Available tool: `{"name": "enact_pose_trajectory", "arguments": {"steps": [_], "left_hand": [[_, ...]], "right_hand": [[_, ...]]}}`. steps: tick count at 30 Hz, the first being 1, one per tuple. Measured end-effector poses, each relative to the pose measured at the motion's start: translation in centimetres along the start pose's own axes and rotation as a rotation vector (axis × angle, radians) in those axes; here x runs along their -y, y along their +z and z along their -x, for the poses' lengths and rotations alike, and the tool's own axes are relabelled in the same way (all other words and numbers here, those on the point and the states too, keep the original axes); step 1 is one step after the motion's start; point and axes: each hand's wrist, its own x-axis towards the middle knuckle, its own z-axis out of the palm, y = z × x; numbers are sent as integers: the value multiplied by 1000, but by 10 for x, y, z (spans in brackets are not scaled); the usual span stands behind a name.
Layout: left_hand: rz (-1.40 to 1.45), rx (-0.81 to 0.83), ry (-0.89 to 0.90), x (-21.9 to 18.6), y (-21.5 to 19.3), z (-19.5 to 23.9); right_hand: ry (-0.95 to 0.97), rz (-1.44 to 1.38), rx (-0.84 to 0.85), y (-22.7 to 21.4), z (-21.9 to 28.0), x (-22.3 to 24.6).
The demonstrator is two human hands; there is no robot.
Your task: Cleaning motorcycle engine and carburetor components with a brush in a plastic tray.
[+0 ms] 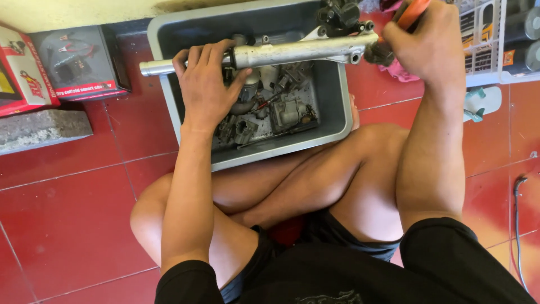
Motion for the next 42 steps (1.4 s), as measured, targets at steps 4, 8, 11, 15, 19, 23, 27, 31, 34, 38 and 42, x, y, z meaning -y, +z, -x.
{"name": "enact_pose_trajectory", "arguments": {"steps": [4, 8, 11, 15, 19, 23, 27, 31, 34, 38, 42], "left_hand": [[-41, 26, -23, -1, -5, -4], [-86, 1, -147, 12, -25, -6], [-54, -122, -396, 35, -54, -2], [9, 305, -945, 60, -70, 11], [22, 313, -989, 47, -64, 10], [72, 259, -877, 54, -63, 19], [138, 149, -789, 51, -63, 25], [208, 18, -815, 52, -50, 28], [263, -174, -690, 60, -39, 25], [276, -227, -650, 60, -26, 20], [173, -157, -724, 68, -18, 18]], "right_hand": [[7, -8, -94, 21, -14, -38], [-92, -53, -3, 27, -32, -57], [213, -179, 147, 25, -36, -37], [619, -339, 393, 35, -41, 1], [624, -345, 340, 45, -42, -7], [564, -510, 237, 45, -35, -12], [412, -939, 39, 61, -41, -56], [386, -1232, -96, 73, -50, -49], [432, -1258, -109, 72, -51, -36], [458, -1154, -126, 73, -49, -46], [325, -1032, -158, 104, -64, -75]]}}
